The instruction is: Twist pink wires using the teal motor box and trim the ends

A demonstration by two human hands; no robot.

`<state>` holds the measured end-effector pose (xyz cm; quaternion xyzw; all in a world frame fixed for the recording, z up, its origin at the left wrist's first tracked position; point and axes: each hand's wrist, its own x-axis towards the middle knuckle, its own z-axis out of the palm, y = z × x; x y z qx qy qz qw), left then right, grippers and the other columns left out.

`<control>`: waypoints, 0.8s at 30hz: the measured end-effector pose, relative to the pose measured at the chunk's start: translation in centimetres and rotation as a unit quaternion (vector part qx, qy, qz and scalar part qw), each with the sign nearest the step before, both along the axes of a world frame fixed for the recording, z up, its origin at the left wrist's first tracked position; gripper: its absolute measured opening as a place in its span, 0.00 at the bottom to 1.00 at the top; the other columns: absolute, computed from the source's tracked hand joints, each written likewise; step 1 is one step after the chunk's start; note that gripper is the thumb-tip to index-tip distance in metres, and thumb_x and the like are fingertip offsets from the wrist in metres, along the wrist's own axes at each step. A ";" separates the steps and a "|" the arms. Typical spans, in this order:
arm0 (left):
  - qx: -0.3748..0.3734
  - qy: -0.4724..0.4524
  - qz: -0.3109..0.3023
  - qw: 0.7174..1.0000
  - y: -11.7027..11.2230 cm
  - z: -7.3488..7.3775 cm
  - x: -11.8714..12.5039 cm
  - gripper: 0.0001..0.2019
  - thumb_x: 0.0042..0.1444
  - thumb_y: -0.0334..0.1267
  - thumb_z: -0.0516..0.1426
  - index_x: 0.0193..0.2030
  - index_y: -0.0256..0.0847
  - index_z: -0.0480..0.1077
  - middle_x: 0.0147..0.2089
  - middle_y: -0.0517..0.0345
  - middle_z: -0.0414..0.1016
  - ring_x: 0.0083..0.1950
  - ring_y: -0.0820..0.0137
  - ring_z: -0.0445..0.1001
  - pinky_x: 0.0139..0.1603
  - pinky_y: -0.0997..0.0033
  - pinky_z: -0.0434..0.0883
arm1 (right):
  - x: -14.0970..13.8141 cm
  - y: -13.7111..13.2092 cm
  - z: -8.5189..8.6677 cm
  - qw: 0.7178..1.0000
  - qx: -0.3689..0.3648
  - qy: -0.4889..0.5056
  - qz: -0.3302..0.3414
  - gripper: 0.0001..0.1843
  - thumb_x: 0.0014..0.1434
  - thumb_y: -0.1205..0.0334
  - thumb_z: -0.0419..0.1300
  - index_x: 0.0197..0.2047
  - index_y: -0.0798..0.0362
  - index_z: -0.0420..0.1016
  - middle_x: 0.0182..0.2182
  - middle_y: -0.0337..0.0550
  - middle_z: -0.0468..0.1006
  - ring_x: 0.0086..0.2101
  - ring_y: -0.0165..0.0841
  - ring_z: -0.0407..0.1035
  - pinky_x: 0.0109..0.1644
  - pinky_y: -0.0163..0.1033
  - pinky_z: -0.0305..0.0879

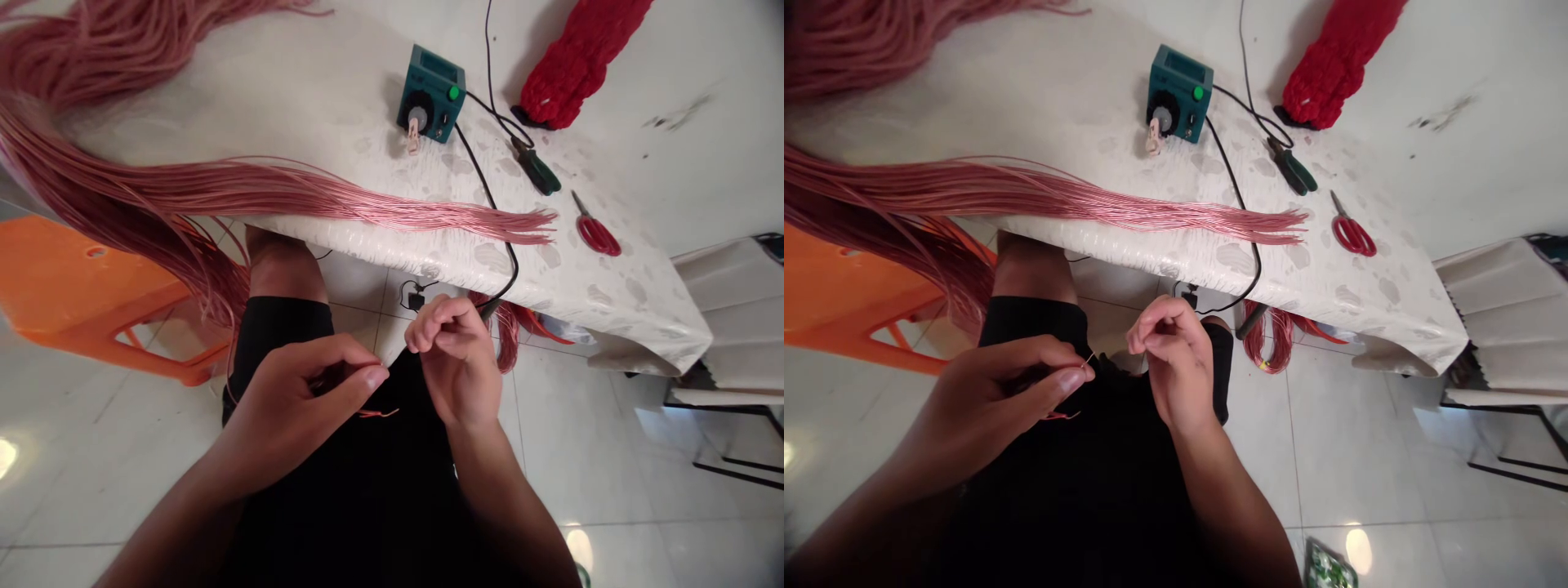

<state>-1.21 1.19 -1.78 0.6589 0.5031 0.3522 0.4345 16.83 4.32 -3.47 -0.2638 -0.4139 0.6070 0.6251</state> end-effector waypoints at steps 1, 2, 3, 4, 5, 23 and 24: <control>0.001 0.000 -0.002 1.000 0.0 0.0 0.0 0.09 0.62 0.40 0.57 0.33 0.44 0.76 0.30 0.65 0.79 0.28 0.76 0.72 0.27 0.78 0.65 | 0.0 0.0 0.0 1.000 -0.008 0.007 -0.004 0.14 0.50 0.76 0.54 0.34 0.50 0.75 0.28 0.36 0.65 0.28 0.28 0.61 0.35 0.39 0.57; 0.003 -0.001 -0.004 1.000 0.0 0.0 0.0 0.10 0.63 0.40 0.57 0.33 0.44 0.76 0.30 0.65 0.79 0.28 0.76 0.72 0.27 0.78 0.65 | 0.0 0.0 0.0 1.000 -0.014 0.011 -0.011 0.15 0.47 0.78 0.54 0.33 0.50 0.74 0.27 0.35 0.65 0.28 0.28 0.60 0.35 0.38 0.57; 0.003 -0.001 -0.005 1.000 0.1 0.0 0.1 0.10 0.63 0.40 0.57 0.33 0.43 0.76 0.30 0.65 0.79 0.28 0.77 0.72 0.27 0.78 0.65 | -0.1 0.0 0.0 1.000 -0.019 0.014 -0.017 0.16 0.45 0.79 0.54 0.32 0.50 0.74 0.27 0.35 0.64 0.28 0.27 0.60 0.35 0.38 0.57; 0.003 -0.002 -0.006 1.000 0.1 0.0 0.1 0.10 0.63 0.40 0.57 0.33 0.43 0.77 0.30 0.65 0.79 0.28 0.77 0.72 0.27 0.79 0.66 | -0.1 0.0 0.0 0.999 -0.021 0.017 -0.024 0.16 0.44 0.80 0.55 0.31 0.50 0.73 0.27 0.34 0.64 0.28 0.27 0.60 0.34 0.37 0.56; 0.001 -0.001 -0.005 1.000 0.1 0.0 0.1 0.10 0.63 0.40 0.57 0.33 0.43 0.77 0.30 0.65 0.79 0.28 0.77 0.72 0.27 0.79 0.66 | -0.1 0.0 0.0 0.999 -0.024 0.021 -0.026 0.15 0.45 0.80 0.56 0.31 0.50 0.73 0.27 0.34 0.63 0.28 0.27 0.60 0.34 0.37 0.56; -0.097 -0.021 -0.015 0.995 -0.3 0.3 1.0 0.10 0.61 0.38 0.56 0.33 0.40 0.77 0.28 0.62 0.76 0.29 0.75 0.69 0.30 0.76 0.63 | 0.3 -1.1 -0.7 0.996 -0.061 0.057 0.035 0.09 0.60 0.66 0.57 0.27 0.53 0.71 0.23 0.35 0.61 0.23 0.25 0.57 0.25 0.33 0.50; -0.100 -0.024 -0.013 0.995 -0.3 0.3 1.0 0.10 0.61 0.38 0.57 0.33 0.40 0.77 0.28 0.62 0.76 0.29 0.75 0.68 0.30 0.76 0.63 | 0.3 -1.2 -0.8 0.995 -0.060 0.055 0.056 0.12 0.62 0.62 0.55 0.28 0.53 0.71 0.23 0.36 0.61 0.22 0.26 0.56 0.24 0.34 0.50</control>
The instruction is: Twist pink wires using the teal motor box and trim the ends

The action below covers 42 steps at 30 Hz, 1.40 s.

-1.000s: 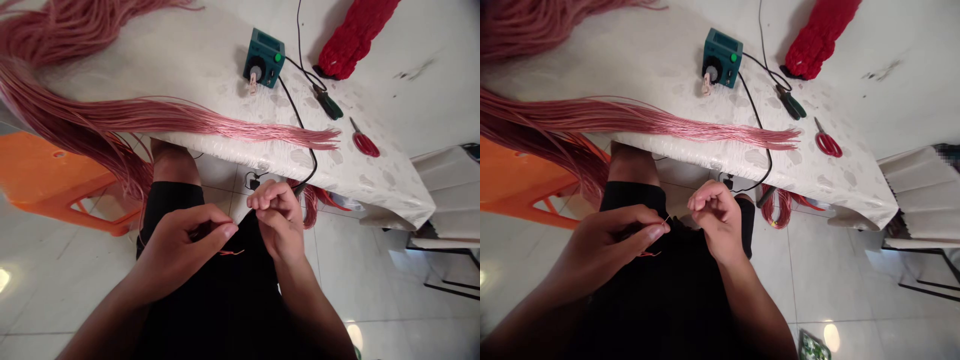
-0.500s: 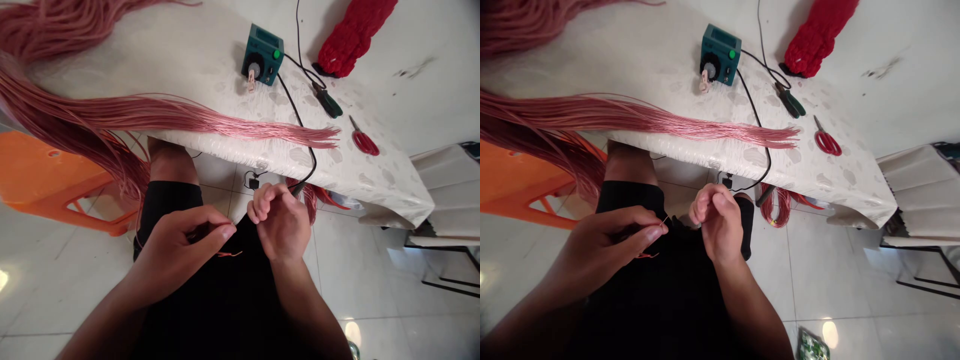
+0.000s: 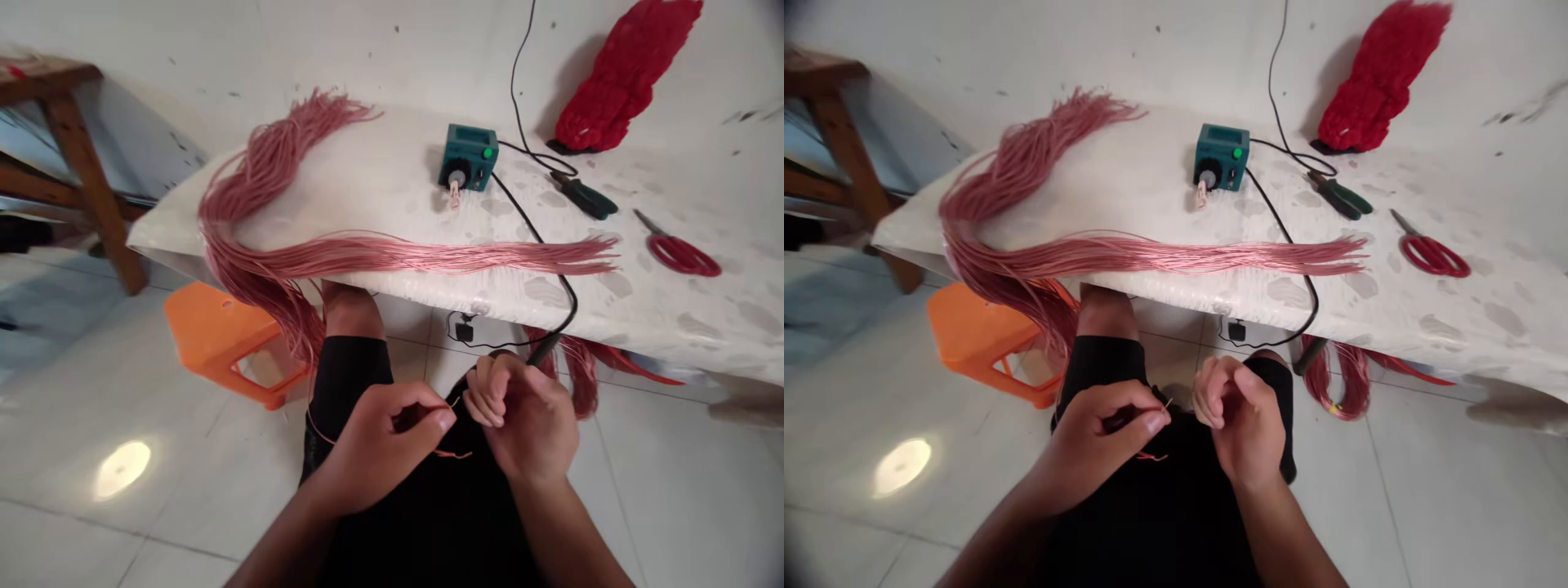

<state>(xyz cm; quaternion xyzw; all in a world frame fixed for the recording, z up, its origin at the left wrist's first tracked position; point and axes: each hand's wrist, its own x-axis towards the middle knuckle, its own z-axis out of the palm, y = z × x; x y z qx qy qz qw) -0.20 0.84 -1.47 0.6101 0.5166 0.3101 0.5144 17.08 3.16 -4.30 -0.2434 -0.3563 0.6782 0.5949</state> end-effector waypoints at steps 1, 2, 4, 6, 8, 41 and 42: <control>-0.003 -0.001 0.003 1.000 0.0 0.0 0.0 0.10 0.61 0.39 0.57 0.33 0.39 0.77 0.28 0.62 0.75 0.29 0.76 0.68 0.30 0.76 0.62 | 0.0 -0.1 -0.1 1.000 0.006 -0.012 0.003 0.11 0.63 0.62 0.55 0.29 0.53 0.72 0.24 0.36 0.63 0.24 0.26 0.58 0.26 0.35 0.53; -0.008 -0.002 0.005 1.000 -0.1 0.0 0.0 0.10 0.61 0.39 0.57 0.33 0.39 0.77 0.28 0.61 0.75 0.29 0.76 0.68 0.30 0.76 0.62 | -0.1 -0.1 -0.3 0.999 0.013 -0.031 -0.013 0.07 0.61 0.65 0.57 0.31 0.52 0.73 0.26 0.37 0.65 0.26 0.28 0.61 0.30 0.36 0.57; -0.015 -0.004 0.006 1.000 -0.2 0.1 0.0 0.09 0.61 0.38 0.57 0.33 0.39 0.77 0.28 0.61 0.75 0.29 0.76 0.68 0.30 0.76 0.62 | -0.1 -0.1 -0.6 0.995 0.029 -0.070 -0.061 0.08 0.56 0.74 0.61 0.34 0.51 0.73 0.31 0.38 0.68 0.34 0.29 0.65 0.38 0.37 0.61; -0.021 -0.005 0.006 1.000 -0.2 0.2 0.0 0.09 0.61 0.38 0.57 0.33 0.38 0.77 0.28 0.61 0.75 0.30 0.75 0.68 0.31 0.76 0.63 | 0.1 -0.2 -0.8 0.992 0.045 -0.085 -0.076 0.11 0.56 0.77 0.62 0.33 0.50 0.72 0.32 0.37 0.67 0.35 0.29 0.65 0.40 0.37 0.61; -0.024 -0.004 0.007 1.000 -0.2 0.2 0.0 0.10 0.61 0.38 0.57 0.33 0.38 0.77 0.29 0.60 0.76 0.30 0.75 0.69 0.31 0.76 0.63 | 0.3 -0.3 -0.9 0.996 0.053 -0.068 -0.031 0.07 0.62 0.71 0.60 0.32 0.51 0.72 0.30 0.37 0.65 0.31 0.28 0.63 0.34 0.36 0.58; 0.012 0.018 -0.050 0.999 0.6 1.3 -1.1 0.08 0.61 0.36 0.58 0.32 0.43 0.78 0.27 0.66 0.77 0.29 0.77 0.72 0.30 0.81 0.68 | 2.3 0.4 2.0 0.896 0.236 -0.364 0.095 0.06 0.64 0.69 0.62 0.42 0.49 0.76 0.34 0.37 0.73 0.34 0.29 0.69 0.39 0.38 0.67; 0.011 0.017 -0.053 0.998 0.6 1.3 -1.1 0.08 0.61 0.36 0.59 0.32 0.43 0.78 0.27 0.66 0.77 0.29 0.77 0.72 0.30 0.81 0.68 | 2.5 0.5 2.1 0.891 0.240 -0.372 0.103 0.06 0.64 0.70 0.61 0.42 0.50 0.75 0.34 0.37 0.73 0.34 0.29 0.69 0.39 0.38 0.67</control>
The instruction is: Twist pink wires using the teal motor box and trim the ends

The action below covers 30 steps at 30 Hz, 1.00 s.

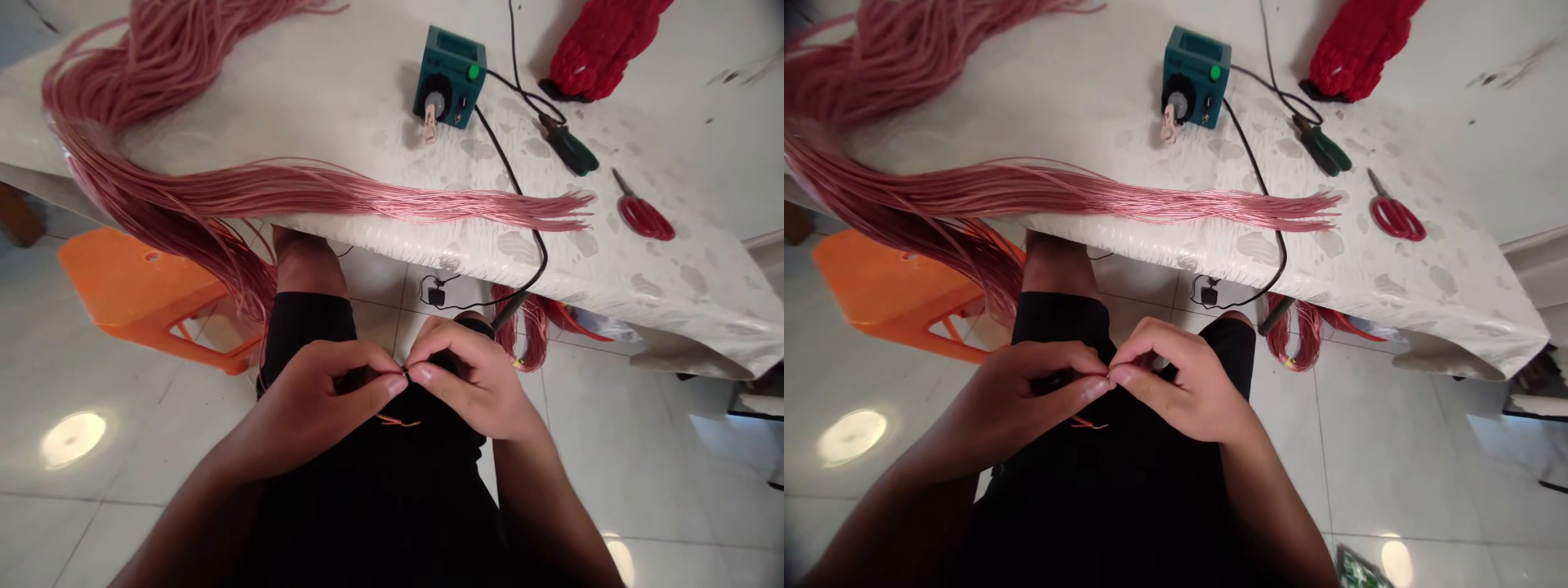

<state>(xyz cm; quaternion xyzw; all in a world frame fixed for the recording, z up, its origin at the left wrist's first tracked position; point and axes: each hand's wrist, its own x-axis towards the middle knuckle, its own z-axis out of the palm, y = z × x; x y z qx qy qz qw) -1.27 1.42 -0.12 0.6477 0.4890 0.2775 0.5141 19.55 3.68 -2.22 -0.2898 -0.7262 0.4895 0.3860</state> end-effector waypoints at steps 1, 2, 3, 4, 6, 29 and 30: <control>-0.001 0.000 -0.002 1.000 0.0 0.0 0.0 0.08 0.61 0.36 0.59 0.32 0.43 0.78 0.28 0.66 0.77 0.29 0.77 0.72 0.30 0.82 0.68 | 0.1 0.1 0.1 1.000 0.003 -0.011 0.007 0.06 0.64 0.71 0.61 0.41 0.50 0.75 0.34 0.37 0.73 0.34 0.28 0.69 0.39 0.37 0.67; 0.000 0.001 -0.004 1.000 0.0 -0.1 0.1 0.08 0.61 0.36 0.59 0.32 0.43 0.78 0.28 0.66 0.77 0.29 0.78 0.72 0.30 0.82 0.68 | 0.3 0.2 0.3 1.000 0.007 -0.022 0.013 0.06 0.64 0.71 0.61 0.41 0.50 0.75 0.34 0.37 0.73 0.34 0.28 0.69 0.38 0.37 0.67; 0.001 0.004 -0.007 1.000 0.0 -0.2 0.1 0.08 0.61 0.36 0.59 0.32 0.44 0.78 0.28 0.66 0.78 0.29 0.78 0.73 0.29 0.82 0.68 | 0.4 0.3 0.4 0.999 0.012 -0.031 0.018 0.06 0.64 0.71 0.61 0.41 0.50 0.75 0.34 0.37 0.73 0.33 0.28 0.69 0.38 0.37 0.67; 0.002 0.008 -0.010 1.000 0.1 -0.3 0.1 0.08 0.61 0.36 0.59 0.33 0.44 0.79 0.28 0.66 0.78 0.29 0.77 0.73 0.29 0.82 0.67 | 0.5 0.4 0.5 0.999 0.018 -0.040 0.021 0.06 0.64 0.71 0.61 0.41 0.50 0.75 0.34 0.37 0.74 0.33 0.28 0.69 0.38 0.37 0.67; -0.001 0.010 -0.016 1.000 0.1 -0.5 0.1 0.08 0.61 0.36 0.59 0.33 0.44 0.79 0.28 0.66 0.78 0.29 0.77 0.74 0.30 0.81 0.68 | 0.8 0.5 0.6 0.998 0.031 -0.052 0.022 0.05 0.64 0.70 0.61 0.41 0.50 0.75 0.34 0.38 0.74 0.33 0.28 0.69 0.38 0.37 0.67; -0.040 0.128 -0.152 0.979 1.9 1.0 -4.5 0.12 0.67 0.41 0.52 0.36 0.42 0.74 0.30 0.62 0.75 0.32 0.74 0.74 0.33 0.77 0.68 | 3.2 0.7 -5.1 0.979 -0.124 -0.078 -0.139 0.21 0.68 0.49 0.56 0.29 0.53 0.73 0.17 0.31 0.56 0.19 0.25 0.50 0.23 0.34 0.45; -0.038 0.145 -0.133 0.980 2.3 1.2 -5.5 0.12 0.67 0.42 0.52 0.36 0.41 0.74 0.31 0.62 0.75 0.33 0.73 0.74 0.33 0.77 0.68 | 3.3 0.8 -6.0 0.977 -0.142 -0.076 -0.137 0.22 0.68 0.47 0.55 0.28 0.53 0.73 0.17 0.31 0.55 0.20 0.25 0.49 0.23 0.34 0.44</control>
